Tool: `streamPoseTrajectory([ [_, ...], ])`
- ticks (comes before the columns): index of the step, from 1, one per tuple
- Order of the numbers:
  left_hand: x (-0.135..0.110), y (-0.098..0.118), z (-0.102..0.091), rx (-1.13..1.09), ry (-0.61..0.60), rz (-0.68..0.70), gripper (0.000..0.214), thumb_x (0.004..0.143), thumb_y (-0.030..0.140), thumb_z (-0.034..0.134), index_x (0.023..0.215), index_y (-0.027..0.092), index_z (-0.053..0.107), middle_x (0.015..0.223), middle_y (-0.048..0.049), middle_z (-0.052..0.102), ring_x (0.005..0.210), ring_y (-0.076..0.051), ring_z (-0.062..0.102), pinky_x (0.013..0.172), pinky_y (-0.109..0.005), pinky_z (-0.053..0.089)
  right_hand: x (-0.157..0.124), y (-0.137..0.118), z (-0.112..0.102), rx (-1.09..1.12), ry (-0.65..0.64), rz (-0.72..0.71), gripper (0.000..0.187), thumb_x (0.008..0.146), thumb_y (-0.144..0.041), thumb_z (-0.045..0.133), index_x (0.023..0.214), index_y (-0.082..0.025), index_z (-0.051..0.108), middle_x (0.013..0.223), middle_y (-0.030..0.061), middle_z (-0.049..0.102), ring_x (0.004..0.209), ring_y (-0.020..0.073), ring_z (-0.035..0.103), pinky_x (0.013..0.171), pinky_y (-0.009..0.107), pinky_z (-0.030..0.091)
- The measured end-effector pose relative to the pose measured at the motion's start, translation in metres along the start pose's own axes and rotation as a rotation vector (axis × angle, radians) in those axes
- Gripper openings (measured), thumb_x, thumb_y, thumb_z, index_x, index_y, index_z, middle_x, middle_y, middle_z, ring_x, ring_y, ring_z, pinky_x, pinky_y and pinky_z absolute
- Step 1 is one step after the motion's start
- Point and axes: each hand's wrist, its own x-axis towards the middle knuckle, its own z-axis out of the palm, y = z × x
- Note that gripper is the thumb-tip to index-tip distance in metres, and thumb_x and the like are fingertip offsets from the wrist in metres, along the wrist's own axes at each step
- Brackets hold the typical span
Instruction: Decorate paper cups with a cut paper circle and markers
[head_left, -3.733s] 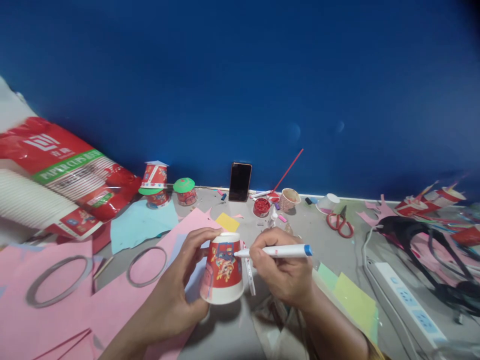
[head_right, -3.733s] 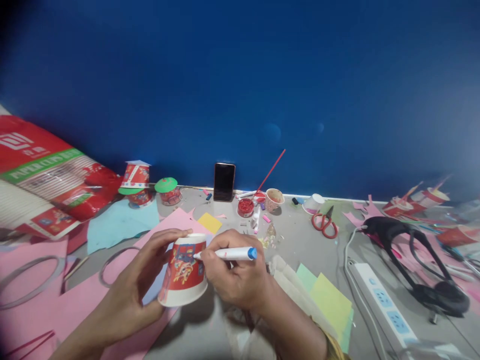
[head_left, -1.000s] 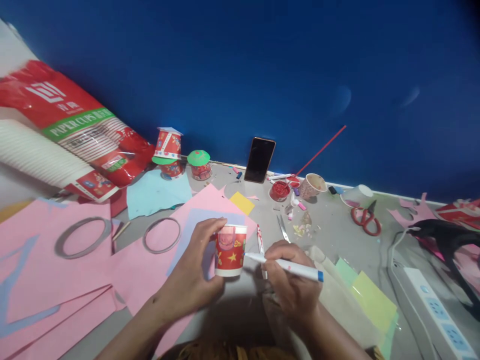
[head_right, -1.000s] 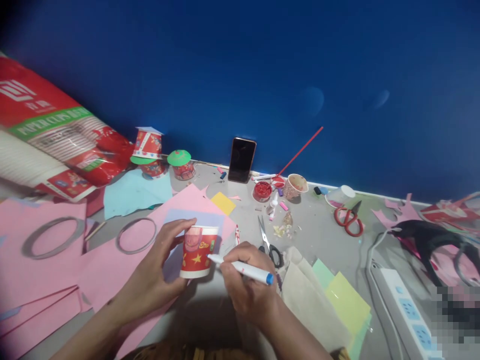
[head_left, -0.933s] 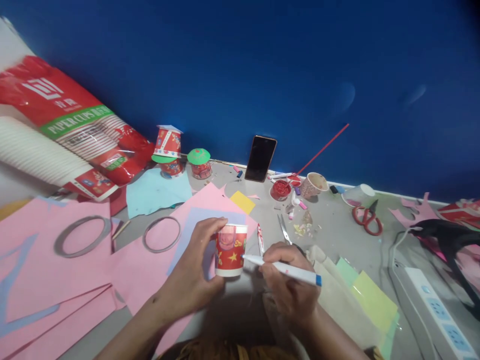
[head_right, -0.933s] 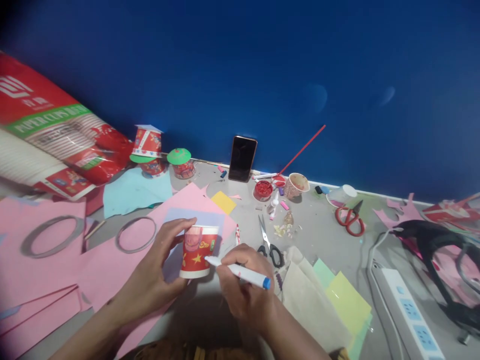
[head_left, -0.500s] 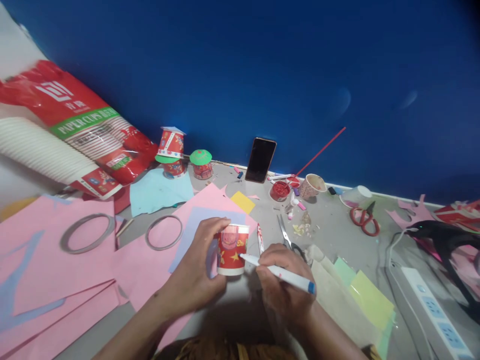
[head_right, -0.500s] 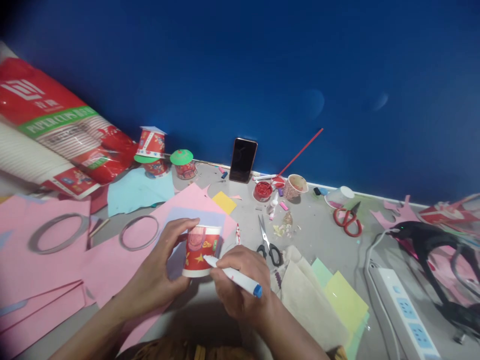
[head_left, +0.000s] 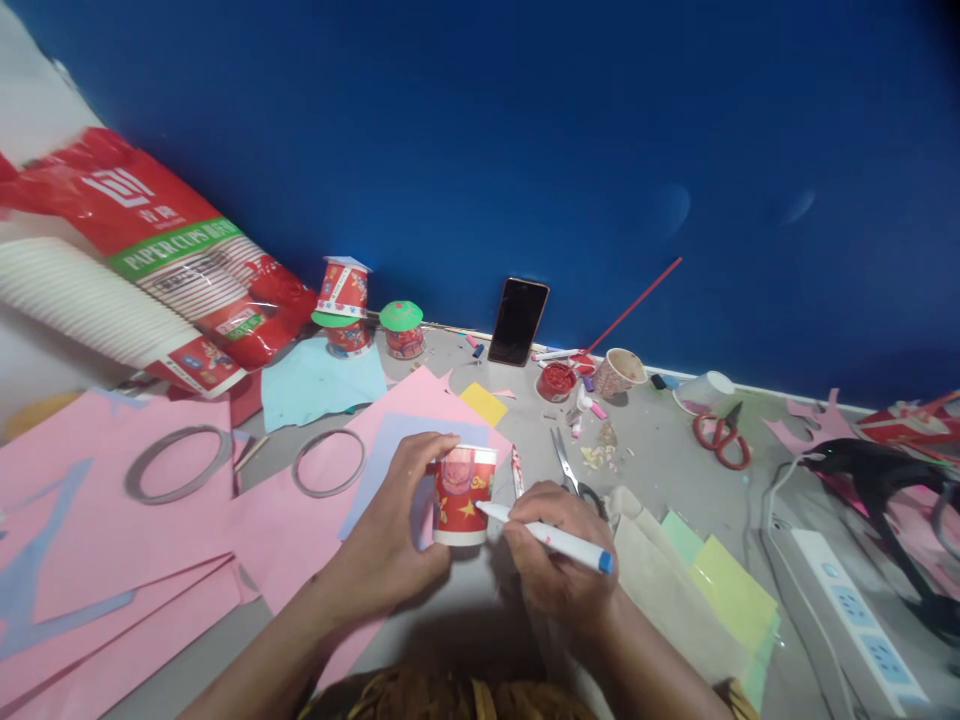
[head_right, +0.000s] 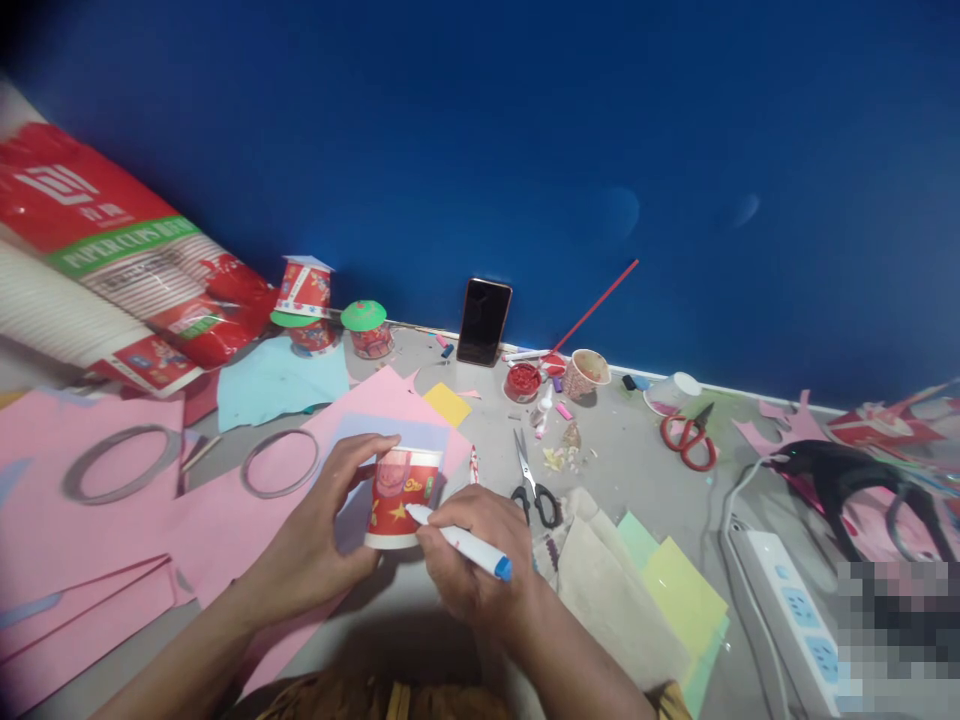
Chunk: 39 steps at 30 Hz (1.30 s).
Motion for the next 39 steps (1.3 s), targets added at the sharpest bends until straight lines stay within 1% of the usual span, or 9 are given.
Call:
streamPoseTrajectory([
  [7,0.0006,0.0025,-0.0011,0.006,-0.005,-0.004,0.091,0.068,0.001,0.061,0.151,0.032,0.04,0.147,-0.0102,0.047,0.141,-0.033,0.052,0.12,-0.058,0.049,0.0003,-0.0008,-0.0016,-0.001,-0.031,0.009,0.011,0.095,-0.016,0.061,0.088,-0.024,0.064,0.067,-0.001,0.071,0.056,0.0149,0.069,0.056,0.024,0.056],
  [14,-0.0001,0.0018,-0.001,-0.017,0.015,-0.011,0.089,0.069,0.002,0.061,0.15,0.034,0.042,0.147,-0.0083,0.049,0.141,-0.032,0.052,0.117,-0.054,0.052,0.0003,-0.0021,-0.0014,0.008,-0.058,-0.001,0.012,0.095,-0.016,0.06,0.087,-0.024,0.065,0.065,-0.001,0.071,0.055,0.0154,0.069,0.055,0.025,0.055],
  [27,-0.0016,-0.002,-0.0034,-0.038,0.011,-0.047,0.09,0.069,0.002,0.065,0.15,0.034,0.043,0.149,-0.0093,0.048,0.143,-0.033,0.052,0.119,-0.055,0.052,-0.0002,-0.0059,-0.0054,0.058,-0.148,0.002,0.011,0.094,-0.016,0.059,0.087,-0.024,0.064,0.065,-0.001,0.071,0.053,0.0153,0.066,0.054,0.025,0.052],
  [30,-0.002,-0.002,-0.004,-0.04,0.004,-0.048,0.092,0.069,0.002,0.064,0.151,0.035,0.042,0.15,-0.0085,0.047,0.143,-0.033,0.052,0.119,-0.055,0.052,0.0001,-0.0056,-0.0043,0.068,-0.108,-0.007,0.012,0.094,-0.016,0.059,0.087,-0.024,0.064,0.065,-0.0005,0.071,0.053,0.0152,0.067,0.054,0.025,0.052],
  [34,-0.0013,-0.0007,-0.0039,-0.042,-0.007,-0.016,0.092,0.068,0.002,0.062,0.151,0.036,0.042,0.15,-0.0075,0.047,0.144,-0.032,0.051,0.12,-0.055,0.051,0.0,-0.0039,-0.0023,0.07,-0.049,0.01,0.013,0.092,-0.013,0.061,0.087,-0.024,0.065,0.067,-0.0001,0.072,0.056,0.0163,0.069,0.057,0.027,0.055],
  [39,-0.0012,0.0003,-0.0034,-0.064,-0.002,-0.007,0.091,0.066,0.003,0.063,0.15,0.034,0.045,0.148,-0.0088,0.05,0.141,-0.033,0.054,0.118,-0.056,0.052,0.0014,-0.0044,-0.0026,0.049,-0.048,0.031,0.014,0.091,-0.013,0.06,0.085,-0.024,0.065,0.067,-0.0001,0.073,0.055,0.0168,0.07,0.054,0.027,0.056],
])
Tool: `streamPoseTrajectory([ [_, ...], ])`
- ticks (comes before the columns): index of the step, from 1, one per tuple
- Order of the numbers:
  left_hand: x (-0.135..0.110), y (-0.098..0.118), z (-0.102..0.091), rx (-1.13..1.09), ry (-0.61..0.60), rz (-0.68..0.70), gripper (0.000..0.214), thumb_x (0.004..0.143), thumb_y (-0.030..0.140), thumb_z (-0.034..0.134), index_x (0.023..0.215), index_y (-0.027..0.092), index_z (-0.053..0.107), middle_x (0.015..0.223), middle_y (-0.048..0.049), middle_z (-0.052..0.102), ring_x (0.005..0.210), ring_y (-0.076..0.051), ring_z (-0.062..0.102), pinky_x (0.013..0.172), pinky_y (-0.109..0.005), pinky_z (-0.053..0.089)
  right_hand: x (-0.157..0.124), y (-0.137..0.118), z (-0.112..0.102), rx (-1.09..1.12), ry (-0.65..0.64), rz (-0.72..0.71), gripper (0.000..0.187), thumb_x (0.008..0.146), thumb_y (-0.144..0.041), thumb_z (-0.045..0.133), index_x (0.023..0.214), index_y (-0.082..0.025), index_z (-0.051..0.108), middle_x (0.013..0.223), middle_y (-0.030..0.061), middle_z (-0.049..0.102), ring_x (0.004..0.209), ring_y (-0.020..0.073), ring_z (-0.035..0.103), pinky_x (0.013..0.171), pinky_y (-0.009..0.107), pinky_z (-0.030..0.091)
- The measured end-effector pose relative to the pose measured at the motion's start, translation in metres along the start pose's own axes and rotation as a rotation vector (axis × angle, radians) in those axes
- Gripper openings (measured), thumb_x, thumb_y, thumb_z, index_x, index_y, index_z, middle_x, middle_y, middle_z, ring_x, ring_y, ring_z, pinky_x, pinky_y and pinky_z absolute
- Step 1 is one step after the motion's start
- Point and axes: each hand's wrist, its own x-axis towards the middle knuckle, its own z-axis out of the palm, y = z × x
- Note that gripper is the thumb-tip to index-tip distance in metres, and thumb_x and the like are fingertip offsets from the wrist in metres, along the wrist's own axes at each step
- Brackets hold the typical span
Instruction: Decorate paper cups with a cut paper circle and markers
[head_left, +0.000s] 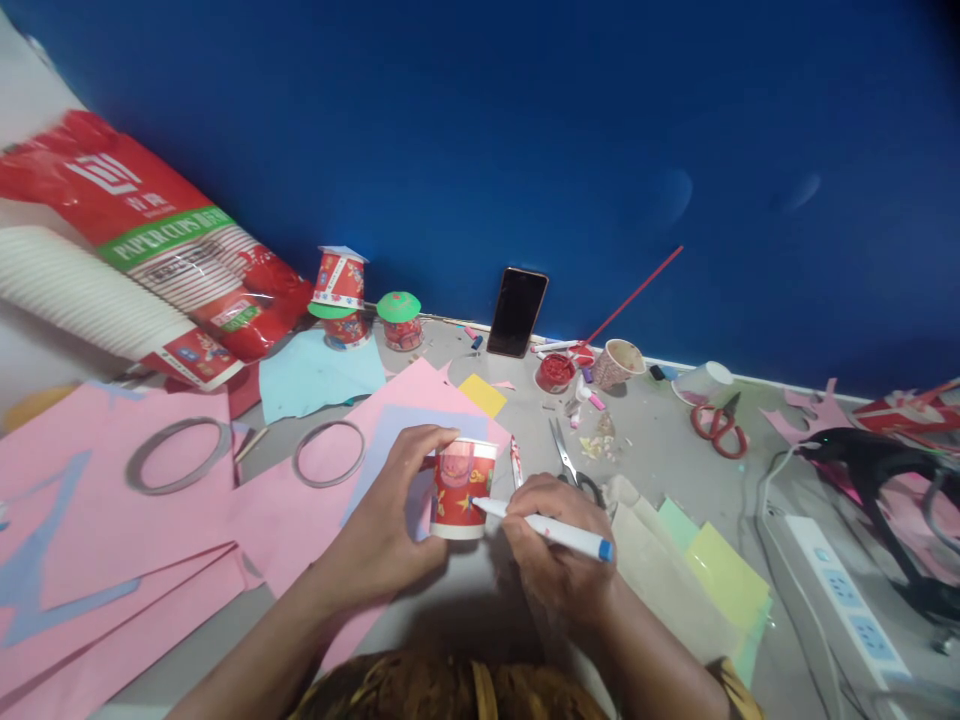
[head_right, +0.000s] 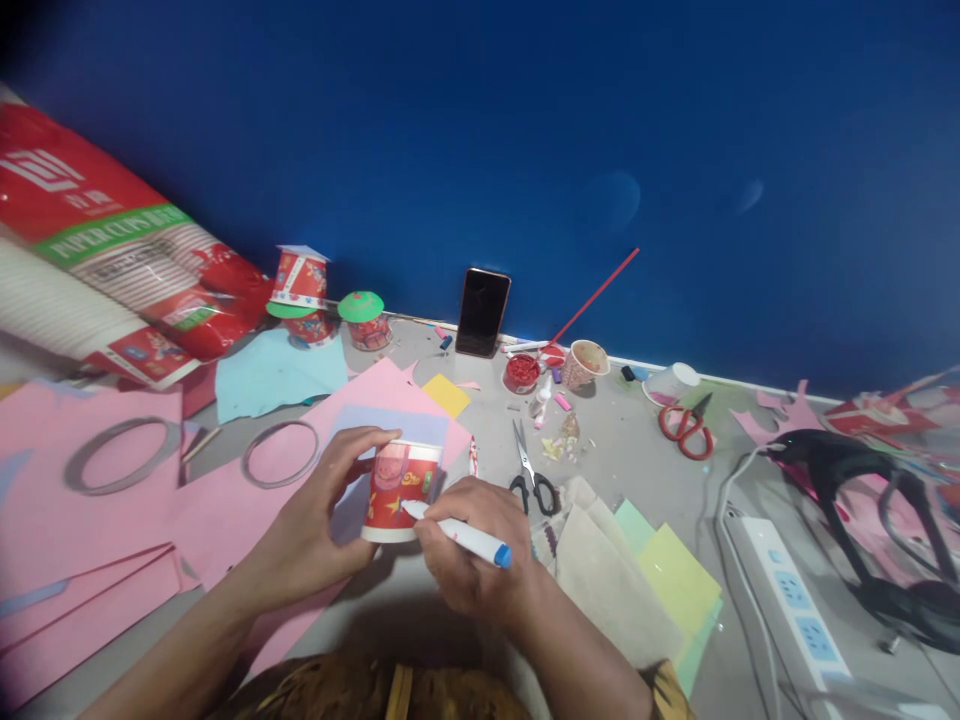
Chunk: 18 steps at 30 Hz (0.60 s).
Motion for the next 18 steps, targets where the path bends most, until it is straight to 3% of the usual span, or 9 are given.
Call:
streamPoseTrajectory([
  [18,0.0009,0.001,-0.0029,0.003,-0.001,-0.025,0.09,0.068,0.002,0.064,0.149,0.035,0.044,0.148,-0.008,0.047,0.142,-0.032,0.052,0.119,-0.054,0.052,-0.0011,-0.0021,-0.0031,0.044,-0.097,-0.016,0.013,0.094,-0.016,0.059,0.086,-0.023,0.065,0.066,-0.0004,0.072,0.053,0.0143,0.066,0.052,0.025,0.051],
])
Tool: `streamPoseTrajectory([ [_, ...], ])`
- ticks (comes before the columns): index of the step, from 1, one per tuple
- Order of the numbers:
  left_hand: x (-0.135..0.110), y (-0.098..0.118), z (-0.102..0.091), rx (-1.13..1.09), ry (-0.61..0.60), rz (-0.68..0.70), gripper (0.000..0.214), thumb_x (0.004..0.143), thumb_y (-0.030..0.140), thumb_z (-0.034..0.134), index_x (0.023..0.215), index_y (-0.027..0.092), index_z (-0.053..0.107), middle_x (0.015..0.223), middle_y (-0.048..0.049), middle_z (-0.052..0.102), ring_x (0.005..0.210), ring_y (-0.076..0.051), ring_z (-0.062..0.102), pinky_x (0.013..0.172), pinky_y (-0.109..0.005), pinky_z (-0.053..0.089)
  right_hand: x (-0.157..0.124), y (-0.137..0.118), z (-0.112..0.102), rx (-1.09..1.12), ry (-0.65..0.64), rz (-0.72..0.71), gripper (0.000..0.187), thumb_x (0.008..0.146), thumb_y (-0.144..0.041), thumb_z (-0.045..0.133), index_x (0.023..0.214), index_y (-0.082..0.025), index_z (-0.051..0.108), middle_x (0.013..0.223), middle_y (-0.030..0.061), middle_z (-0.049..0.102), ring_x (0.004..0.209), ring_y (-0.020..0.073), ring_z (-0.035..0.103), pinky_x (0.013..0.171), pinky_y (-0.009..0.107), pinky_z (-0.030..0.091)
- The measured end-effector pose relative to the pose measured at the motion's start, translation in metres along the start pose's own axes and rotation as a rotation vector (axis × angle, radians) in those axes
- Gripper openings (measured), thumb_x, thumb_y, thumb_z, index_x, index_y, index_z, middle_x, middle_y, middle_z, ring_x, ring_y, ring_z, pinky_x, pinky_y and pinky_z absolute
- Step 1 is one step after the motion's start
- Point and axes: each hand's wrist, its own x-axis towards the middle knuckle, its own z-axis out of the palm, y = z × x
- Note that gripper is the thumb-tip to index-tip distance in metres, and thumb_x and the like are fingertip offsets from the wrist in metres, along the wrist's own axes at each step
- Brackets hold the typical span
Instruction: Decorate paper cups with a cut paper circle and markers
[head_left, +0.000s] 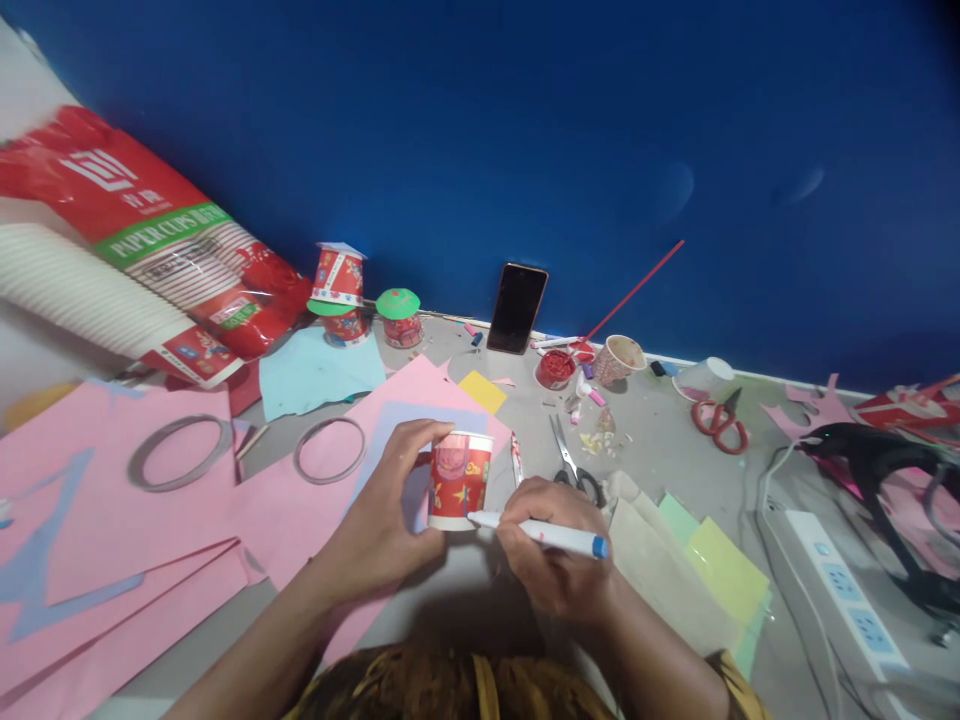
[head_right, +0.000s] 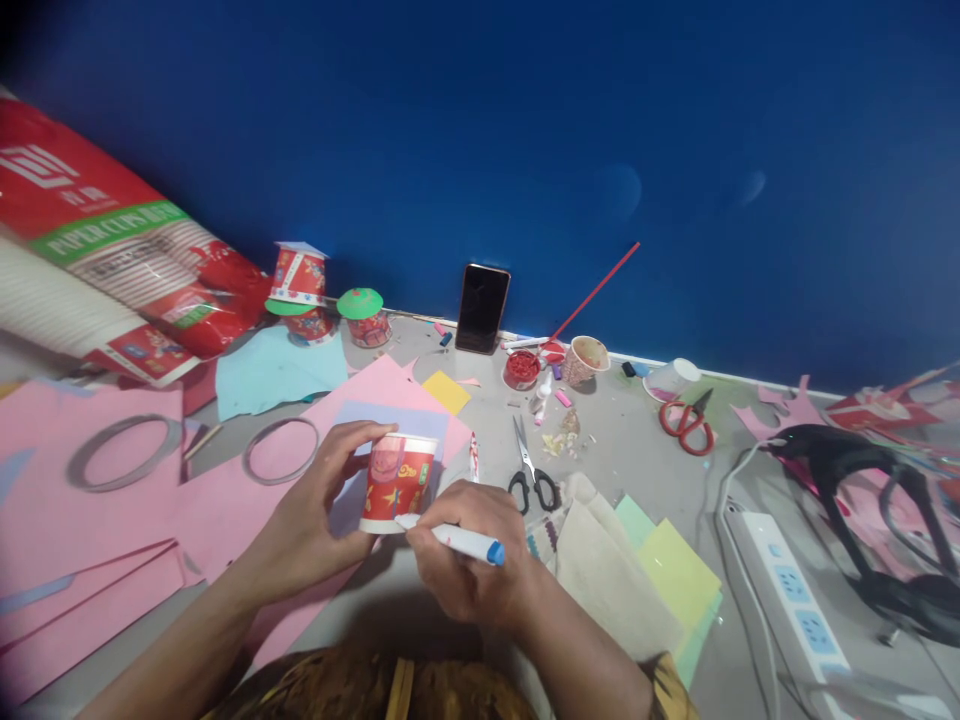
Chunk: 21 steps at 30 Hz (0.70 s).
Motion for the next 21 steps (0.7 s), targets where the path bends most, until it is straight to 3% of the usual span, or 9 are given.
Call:
streamPoseTrajectory([
  [4,0.0003,-0.0006,-0.0005,-0.018,-0.006,0.003,0.09,0.069,0.002,0.064,0.15,0.035,0.043,0.15,-0.008,0.047,0.144,-0.032,0.051,0.121,-0.054,0.05,-0.0003,-0.0001,-0.0002,0.018,-0.001,0.002,0.013,0.093,-0.015,0.06,0.086,-0.023,0.065,0.066,-0.0005,0.071,0.053,0.0141,0.066,0.053,0.025,0.051],
  [11,-0.0029,-0.0052,0.0019,-0.058,-0.022,0.015,0.097,0.068,0.0,0.064,0.154,0.039,0.043,0.157,-0.0067,0.045,0.149,-0.033,0.047,0.124,-0.055,0.047,-0.0016,0.0041,0.0036,0.0,0.163,0.022,0.013,0.089,-0.012,0.063,0.086,-0.024,0.067,0.067,-0.0003,0.073,0.055,0.0162,0.069,0.056,0.026,0.056],
  [21,-0.0026,-0.0074,0.0036,-0.109,-0.032,0.028,0.095,0.07,0.001,0.067,0.154,0.04,0.044,0.157,-0.0072,0.045,0.149,-0.033,0.047,0.126,-0.054,0.044,0.0014,0.0011,0.0048,-0.01,0.151,0.004,0.014,0.089,-0.012,0.061,0.084,-0.024,0.065,0.065,-0.0014,0.071,0.053,0.0149,0.067,0.054,0.025,0.055],
])
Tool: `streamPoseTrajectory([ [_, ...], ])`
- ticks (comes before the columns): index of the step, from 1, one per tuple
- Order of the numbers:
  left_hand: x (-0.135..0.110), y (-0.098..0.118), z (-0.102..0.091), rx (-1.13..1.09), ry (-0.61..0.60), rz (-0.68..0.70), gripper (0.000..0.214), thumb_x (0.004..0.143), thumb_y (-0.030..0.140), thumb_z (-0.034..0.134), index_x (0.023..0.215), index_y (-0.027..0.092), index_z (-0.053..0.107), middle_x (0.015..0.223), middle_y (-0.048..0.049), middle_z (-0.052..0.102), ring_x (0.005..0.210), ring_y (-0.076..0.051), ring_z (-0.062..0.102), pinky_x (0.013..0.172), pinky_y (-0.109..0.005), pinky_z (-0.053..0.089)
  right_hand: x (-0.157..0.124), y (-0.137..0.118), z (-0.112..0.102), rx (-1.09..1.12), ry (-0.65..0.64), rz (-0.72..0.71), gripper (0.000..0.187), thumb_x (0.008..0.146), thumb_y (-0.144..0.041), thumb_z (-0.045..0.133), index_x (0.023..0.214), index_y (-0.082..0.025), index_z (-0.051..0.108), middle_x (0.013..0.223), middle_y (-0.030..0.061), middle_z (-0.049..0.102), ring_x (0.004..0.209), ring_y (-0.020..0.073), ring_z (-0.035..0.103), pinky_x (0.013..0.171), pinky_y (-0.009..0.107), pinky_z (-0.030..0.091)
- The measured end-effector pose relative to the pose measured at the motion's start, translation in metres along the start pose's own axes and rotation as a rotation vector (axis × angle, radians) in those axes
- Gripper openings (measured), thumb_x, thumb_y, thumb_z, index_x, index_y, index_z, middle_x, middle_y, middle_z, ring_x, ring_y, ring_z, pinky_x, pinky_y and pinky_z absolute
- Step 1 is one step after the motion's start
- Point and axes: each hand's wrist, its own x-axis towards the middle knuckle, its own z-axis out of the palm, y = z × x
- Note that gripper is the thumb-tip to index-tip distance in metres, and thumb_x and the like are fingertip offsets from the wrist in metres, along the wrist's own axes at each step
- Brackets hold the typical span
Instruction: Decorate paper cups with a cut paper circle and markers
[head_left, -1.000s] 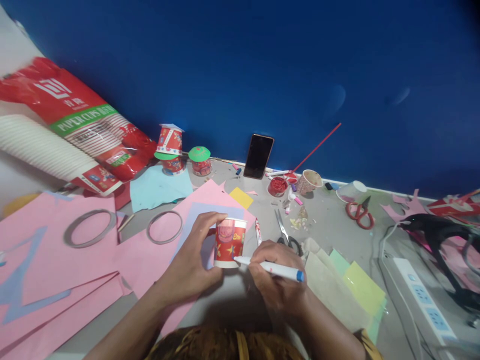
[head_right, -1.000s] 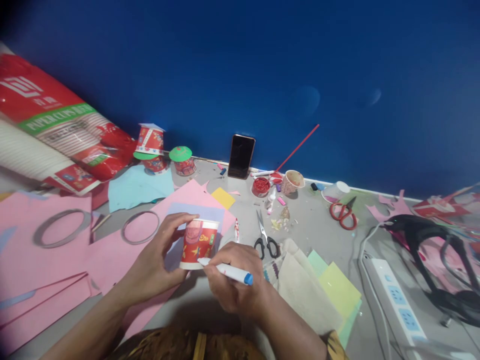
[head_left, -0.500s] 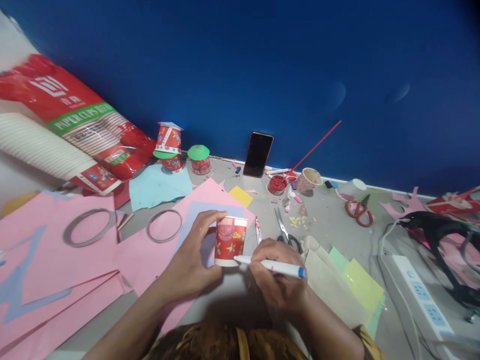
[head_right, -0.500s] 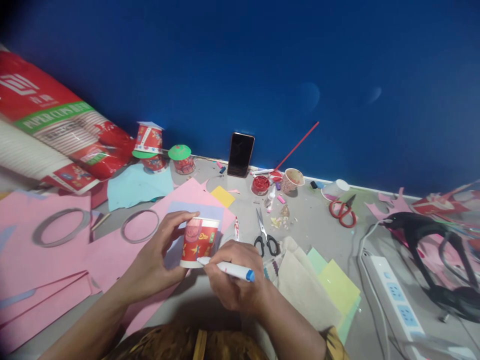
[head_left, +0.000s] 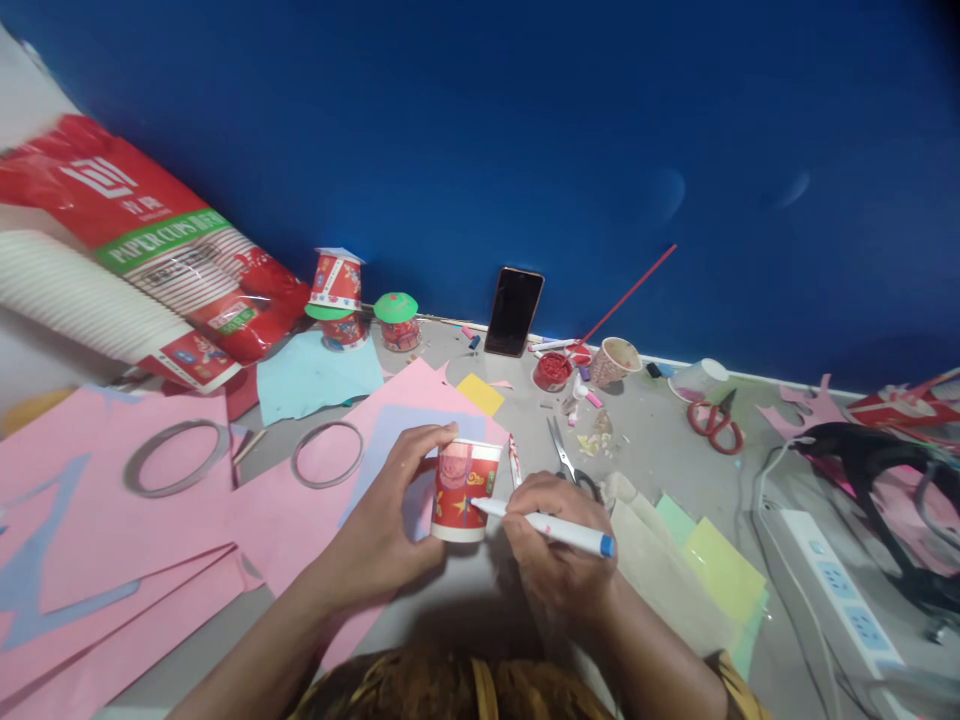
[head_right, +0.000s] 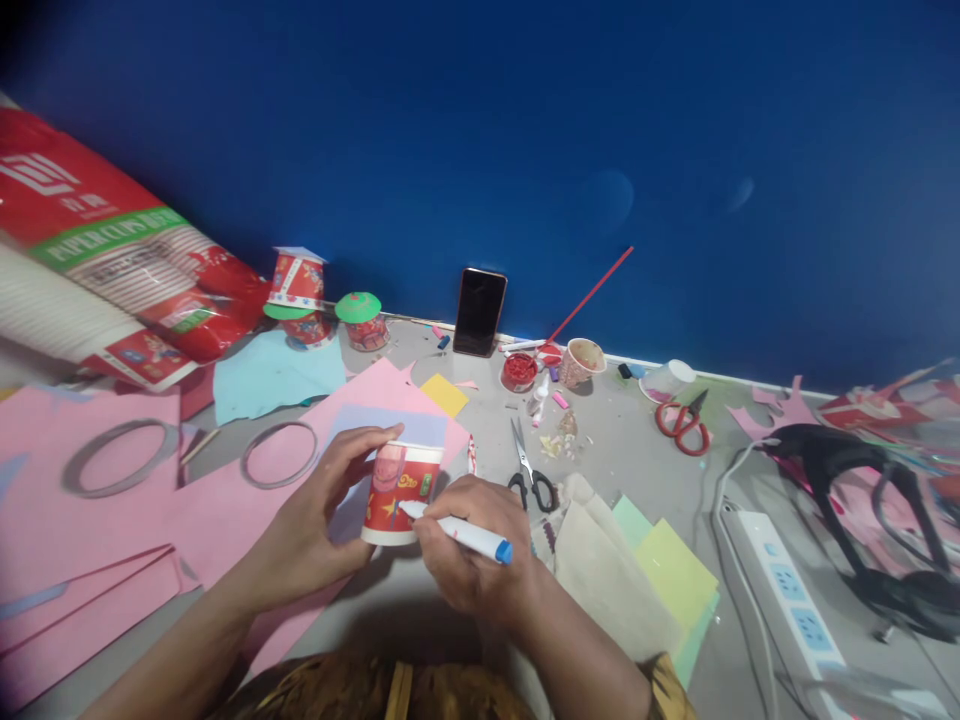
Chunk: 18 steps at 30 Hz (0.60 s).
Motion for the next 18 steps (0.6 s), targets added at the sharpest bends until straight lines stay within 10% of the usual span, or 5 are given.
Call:
streamPoseTrajectory([
  [18,-0.0043,-0.003,-0.0032,-0.15,0.005,-0.053,0.095,0.069,0.0,0.07,0.152,0.041,0.047,0.155,-0.0061,0.048,0.146,-0.031,0.052,0.129,-0.049,0.041,-0.0001,-0.0011,-0.0055,-0.025,0.017,0.06,0.015,0.091,-0.015,0.062,0.079,-0.023,0.065,0.062,-0.0014,0.069,0.052,0.0141,0.066,0.052,0.025,0.053],
])
